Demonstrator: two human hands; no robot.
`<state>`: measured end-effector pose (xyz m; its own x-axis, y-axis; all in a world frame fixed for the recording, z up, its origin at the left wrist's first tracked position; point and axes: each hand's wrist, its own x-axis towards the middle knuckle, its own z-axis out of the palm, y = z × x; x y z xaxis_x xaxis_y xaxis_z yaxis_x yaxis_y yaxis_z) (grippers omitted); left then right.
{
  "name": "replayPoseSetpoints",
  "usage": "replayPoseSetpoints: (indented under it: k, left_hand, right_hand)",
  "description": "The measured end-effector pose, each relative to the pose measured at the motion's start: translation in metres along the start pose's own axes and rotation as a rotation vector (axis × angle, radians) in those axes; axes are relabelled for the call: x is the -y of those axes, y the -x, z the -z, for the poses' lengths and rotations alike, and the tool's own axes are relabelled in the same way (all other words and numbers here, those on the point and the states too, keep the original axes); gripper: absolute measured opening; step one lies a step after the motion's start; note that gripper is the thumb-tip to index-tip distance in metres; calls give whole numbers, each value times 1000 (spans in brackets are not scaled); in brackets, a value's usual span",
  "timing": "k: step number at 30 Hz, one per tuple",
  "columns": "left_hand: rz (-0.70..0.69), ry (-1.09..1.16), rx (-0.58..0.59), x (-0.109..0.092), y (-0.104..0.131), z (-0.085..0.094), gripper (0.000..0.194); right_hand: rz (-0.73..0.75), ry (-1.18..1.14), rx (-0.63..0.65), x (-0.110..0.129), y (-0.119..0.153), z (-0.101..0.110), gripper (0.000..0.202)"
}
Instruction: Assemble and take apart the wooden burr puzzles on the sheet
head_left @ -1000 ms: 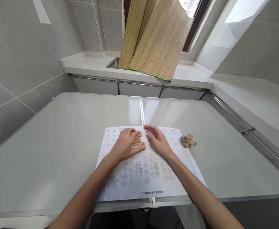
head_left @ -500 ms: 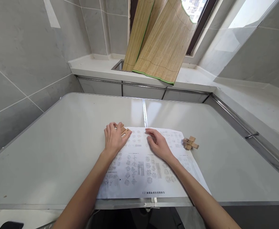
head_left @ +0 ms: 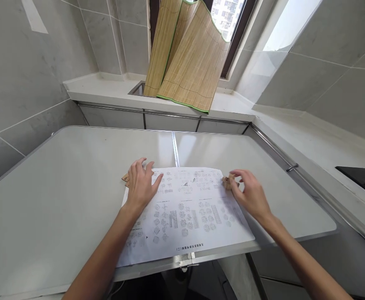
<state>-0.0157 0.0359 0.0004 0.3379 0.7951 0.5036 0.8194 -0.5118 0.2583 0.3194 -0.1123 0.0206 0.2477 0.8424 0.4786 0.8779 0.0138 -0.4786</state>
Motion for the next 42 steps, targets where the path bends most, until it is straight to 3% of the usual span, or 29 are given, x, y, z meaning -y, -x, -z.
replayPoseSetpoints:
  k: [2, 5, 9, 14, 17, 20, 26, 28, 30, 32, 34, 37, 42]
  left_hand:
    - [-79, 46, 5, -9, 1, 2, 37]
    - [-194, 110, 23, -17, 6, 1, 31]
    - [-277, 183, 69, -21, 12, -3, 25]
    - [-161, 482, 212, -32, 15, 0, 29]
    - [24, 777, 374, -39, 16, 1, 49]
    - [113, 1053, 468, -42, 17, -2, 65]
    - [196, 1308, 515, -42, 15, 1, 48]
    - [272, 1306, 475, -42, 14, 3, 46]
    - [324, 1294, 458, -40, 12, 4, 50]
    - [348, 1288, 485, -39, 11, 6, 54]
    - [350, 1306, 527, -38, 11, 7, 56]
    - [323, 1336, 529, -40, 10, 9, 54]
    - [282, 1264, 400, -45, 10, 8, 54]
  right_hand:
    - [-143, 141, 13, -20, 0, 13, 34]
    - [-370, 209, 230, -37, -1, 18, 41]
    - [-450, 165, 436, -36, -5, 9, 46]
    - [-286, -40, 347, 5, -11, -5, 46]
    - [-180, -263, 377, 44, -14, -16, 48]
    - [-126, -446, 420, 80, -14, -36, 47]
    - [-174, -794, 442, 115, -8, -83, 43]
    - [-177, -933, 562, 114, -11, -92, 43]
    - [-163, -1090, 783, 108, -16, -97, 44]
    - [-132, -1202, 995, 100, -24, -100, 45]
    - [-99, -1241, 1093, 93, -31, -101, 45]
    - [-89, -1212, 1060, 89, -37, -103, 40]
    - [-223, -1135, 817, 89, -36, -104, 38]
